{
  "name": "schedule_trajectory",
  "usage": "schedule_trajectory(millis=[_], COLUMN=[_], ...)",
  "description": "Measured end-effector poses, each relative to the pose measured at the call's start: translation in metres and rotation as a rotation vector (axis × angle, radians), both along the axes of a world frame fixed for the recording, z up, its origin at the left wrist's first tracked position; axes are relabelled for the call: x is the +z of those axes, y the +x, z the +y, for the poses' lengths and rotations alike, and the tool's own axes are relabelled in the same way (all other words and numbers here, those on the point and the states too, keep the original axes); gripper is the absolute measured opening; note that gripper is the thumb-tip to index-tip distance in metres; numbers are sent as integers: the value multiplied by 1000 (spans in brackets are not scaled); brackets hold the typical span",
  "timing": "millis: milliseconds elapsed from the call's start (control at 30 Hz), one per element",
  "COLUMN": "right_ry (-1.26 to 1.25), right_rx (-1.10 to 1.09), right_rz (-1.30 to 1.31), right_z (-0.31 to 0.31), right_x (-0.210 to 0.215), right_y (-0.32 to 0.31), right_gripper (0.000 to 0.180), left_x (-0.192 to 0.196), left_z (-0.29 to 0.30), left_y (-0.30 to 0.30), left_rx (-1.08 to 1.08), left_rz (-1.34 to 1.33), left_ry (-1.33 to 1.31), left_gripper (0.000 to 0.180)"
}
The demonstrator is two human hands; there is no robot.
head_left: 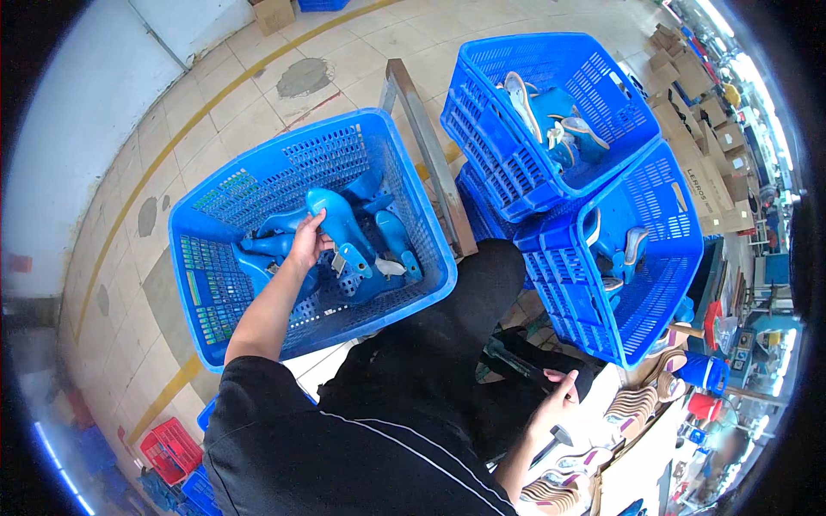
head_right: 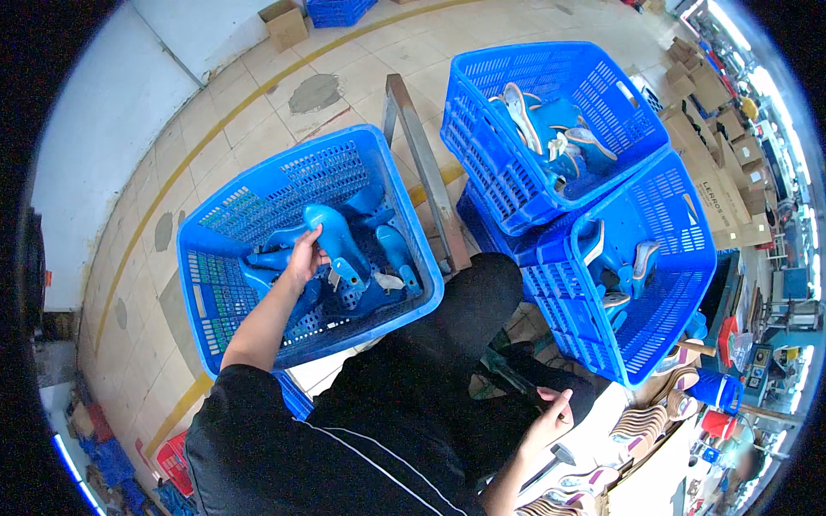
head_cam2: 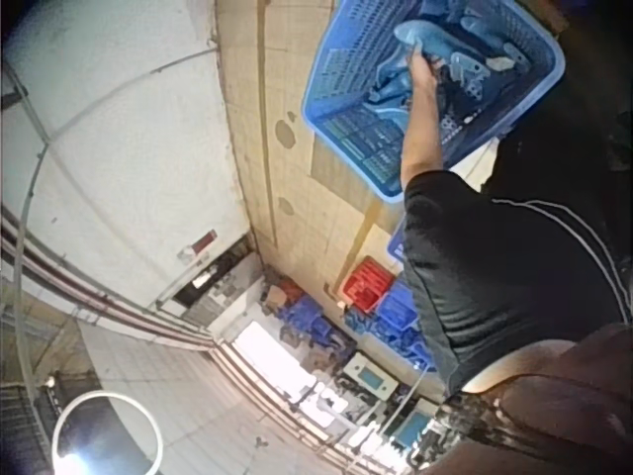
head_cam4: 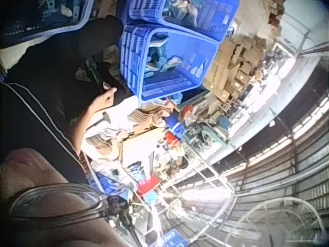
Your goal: Inspecting shoe components on lasts and using a hammer to adjust them during production.
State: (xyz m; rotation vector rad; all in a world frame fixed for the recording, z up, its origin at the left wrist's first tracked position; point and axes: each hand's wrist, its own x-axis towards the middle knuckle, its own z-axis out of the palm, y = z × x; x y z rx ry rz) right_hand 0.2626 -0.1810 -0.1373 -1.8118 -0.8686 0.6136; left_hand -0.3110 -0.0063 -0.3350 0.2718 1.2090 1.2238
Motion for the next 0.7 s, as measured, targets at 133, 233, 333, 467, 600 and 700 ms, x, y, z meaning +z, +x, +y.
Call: schedule_trajectory(millis=[133, 233, 333, 467, 600, 700], right_ry=[-1, 40, 196, 244, 118, 172], right_rx=[11, 40, 245, 553, 789, 685], right_rz=[39, -102, -787, -382, -9, -34], right_z=[0, -5, -1, 18, 24, 15], right_x=[-1, 7, 64, 106, 134, 141], right_y=[3, 3, -17, -56, -90, -86], right_gripper=[58, 39, 9, 24, 85, 96], left_x=[-9, 58, 123, 201, 256, 281], left_z=[-10, 1, -3, -10, -14, -34], left_y=[-30, 34, 62, 118, 227, 310], left_rx=[-13, 294, 227, 40, -264, -375], left_rz=[-73, -302, -276, -554, -1140, -932], left_ry=[90, 96, 289, 750, 771, 910], left_gripper=[36, 42, 60, 97, 108, 112])
